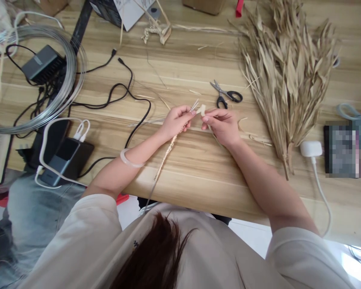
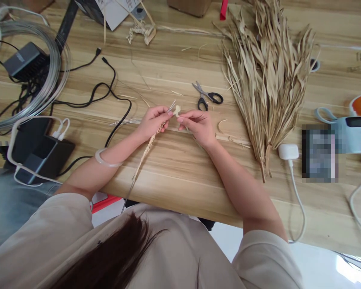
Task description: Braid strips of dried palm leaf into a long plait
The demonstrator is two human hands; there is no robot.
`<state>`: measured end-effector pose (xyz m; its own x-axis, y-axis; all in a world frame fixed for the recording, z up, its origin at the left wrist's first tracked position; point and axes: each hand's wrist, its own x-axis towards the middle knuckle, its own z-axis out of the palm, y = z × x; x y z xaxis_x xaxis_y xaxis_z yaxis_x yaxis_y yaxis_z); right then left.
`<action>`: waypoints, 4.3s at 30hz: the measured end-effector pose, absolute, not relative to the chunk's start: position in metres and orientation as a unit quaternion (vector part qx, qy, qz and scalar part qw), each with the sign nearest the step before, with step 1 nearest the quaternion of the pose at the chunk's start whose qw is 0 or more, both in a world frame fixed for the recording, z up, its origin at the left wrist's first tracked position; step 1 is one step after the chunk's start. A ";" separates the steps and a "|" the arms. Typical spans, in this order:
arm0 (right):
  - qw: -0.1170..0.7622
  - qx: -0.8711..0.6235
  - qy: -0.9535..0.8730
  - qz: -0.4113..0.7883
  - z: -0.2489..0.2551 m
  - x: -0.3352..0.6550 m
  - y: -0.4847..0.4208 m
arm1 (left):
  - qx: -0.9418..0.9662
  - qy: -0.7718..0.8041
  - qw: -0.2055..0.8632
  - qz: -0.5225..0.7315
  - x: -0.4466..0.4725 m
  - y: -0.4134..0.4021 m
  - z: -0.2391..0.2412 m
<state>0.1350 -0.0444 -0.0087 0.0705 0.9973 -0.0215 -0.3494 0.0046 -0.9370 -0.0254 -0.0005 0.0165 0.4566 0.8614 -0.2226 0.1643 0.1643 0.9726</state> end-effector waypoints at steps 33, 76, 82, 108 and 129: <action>0.533 -0.403 -0.387 0.635 -0.002 0.144 -0.042 | 0.591 0.376 0.657 0.279 -0.027 -0.006 0.015; 0.578 -0.506 -0.403 0.497 -0.005 0.134 -0.045 | 0.626 0.397 0.620 0.255 -0.026 -0.011 0.014; 0.553 -0.530 -0.446 0.463 -0.004 0.129 -0.050 | 0.629 0.421 0.596 0.269 -0.026 -0.013 0.012; 0.512 -0.462 -0.509 0.516 0.005 0.123 -0.063 | 0.508 0.440 0.644 0.365 -0.028 0.001 0.010; 0.483 -0.491 -0.436 0.578 0.008 0.124 -0.055 | 0.543 0.431 0.631 0.349 -0.024 -0.015 0.018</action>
<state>0.1236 -0.0549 0.0076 -0.0499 0.9880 -0.1465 -0.1306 -0.1519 -0.9797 -0.0244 -0.0148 0.0177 0.3850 0.9083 -0.1640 0.0265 0.1667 0.9857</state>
